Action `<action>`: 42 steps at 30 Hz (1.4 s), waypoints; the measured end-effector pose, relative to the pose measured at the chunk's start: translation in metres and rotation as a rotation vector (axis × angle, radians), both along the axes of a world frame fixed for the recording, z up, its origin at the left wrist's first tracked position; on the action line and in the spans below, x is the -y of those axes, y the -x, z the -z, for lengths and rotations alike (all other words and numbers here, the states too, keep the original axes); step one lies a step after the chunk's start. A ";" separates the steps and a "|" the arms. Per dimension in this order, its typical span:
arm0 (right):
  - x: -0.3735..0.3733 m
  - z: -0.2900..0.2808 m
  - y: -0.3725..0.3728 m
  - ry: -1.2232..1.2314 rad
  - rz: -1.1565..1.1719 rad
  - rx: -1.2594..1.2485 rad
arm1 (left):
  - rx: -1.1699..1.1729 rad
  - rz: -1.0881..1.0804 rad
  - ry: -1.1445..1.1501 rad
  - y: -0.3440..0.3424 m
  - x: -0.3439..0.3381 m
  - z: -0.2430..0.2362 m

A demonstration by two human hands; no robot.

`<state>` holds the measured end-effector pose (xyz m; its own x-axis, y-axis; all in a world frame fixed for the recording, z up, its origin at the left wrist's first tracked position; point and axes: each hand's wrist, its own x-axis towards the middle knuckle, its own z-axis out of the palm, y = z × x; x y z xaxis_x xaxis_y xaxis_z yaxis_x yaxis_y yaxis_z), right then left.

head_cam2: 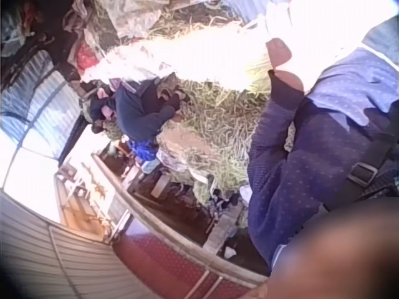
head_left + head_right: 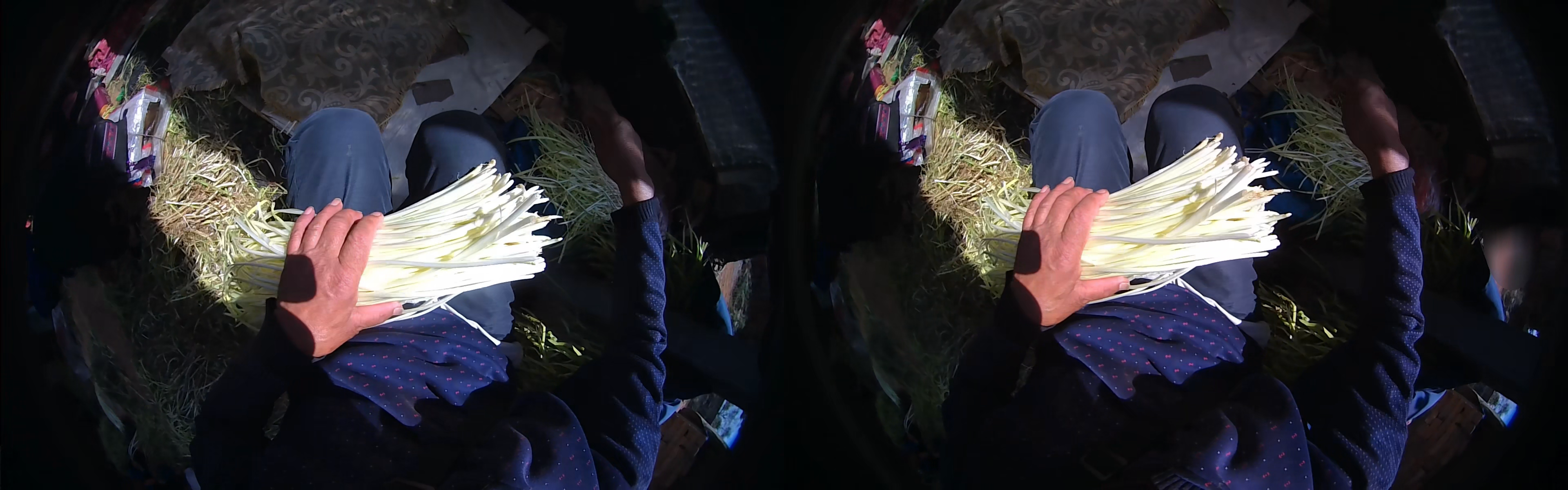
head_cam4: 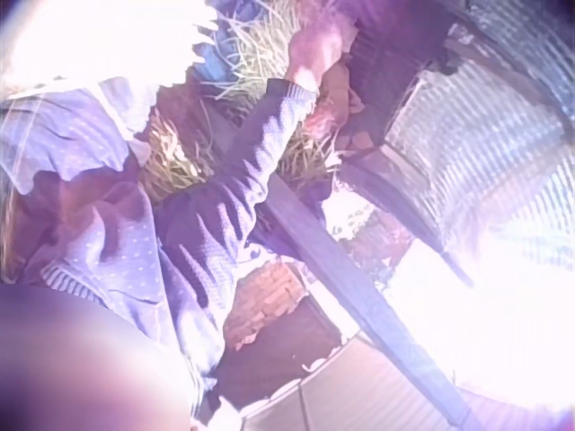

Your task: The person gathers and aligns bundles of light-colored fibrous material, then ties them with a red string. The person repeatedly picks up, aligns, and secures the bundles by hand.

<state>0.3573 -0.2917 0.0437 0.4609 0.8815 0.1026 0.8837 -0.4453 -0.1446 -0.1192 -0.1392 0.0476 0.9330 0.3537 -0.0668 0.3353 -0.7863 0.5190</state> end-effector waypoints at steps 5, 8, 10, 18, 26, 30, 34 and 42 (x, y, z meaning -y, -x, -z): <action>-0.003 -0.028 0.038 -0.202 -0.012 -0.422 | 0.003 -0.021 -0.012 -0.001 0.002 0.001; -0.015 -0.076 0.106 -0.146 -0.306 -0.572 | 0.016 -0.022 -0.045 -0.004 0.002 0.001; -0.030 -0.088 0.146 -0.036 -0.472 -0.550 | 0.008 -0.017 -0.045 -0.005 0.001 0.001; -0.036 -0.087 0.191 0.262 -0.569 -0.335 | 0.002 -0.024 -0.043 -0.004 0.003 -0.003; -0.032 -0.072 0.192 0.058 -0.569 -0.363 | -0.018 -0.010 -0.034 -0.005 0.000 -0.002; -0.028 -0.066 0.191 0.000 -0.484 -0.388 | -0.012 -0.016 -0.029 -0.004 0.000 -0.001; -0.016 -0.061 0.172 -0.080 -0.345 -0.401 | -0.009 -0.013 -0.034 -0.003 0.000 0.001; 0.018 0.012 0.020 -0.152 0.277 -0.046 | 0.033 -0.053 -0.008 -0.005 0.001 0.003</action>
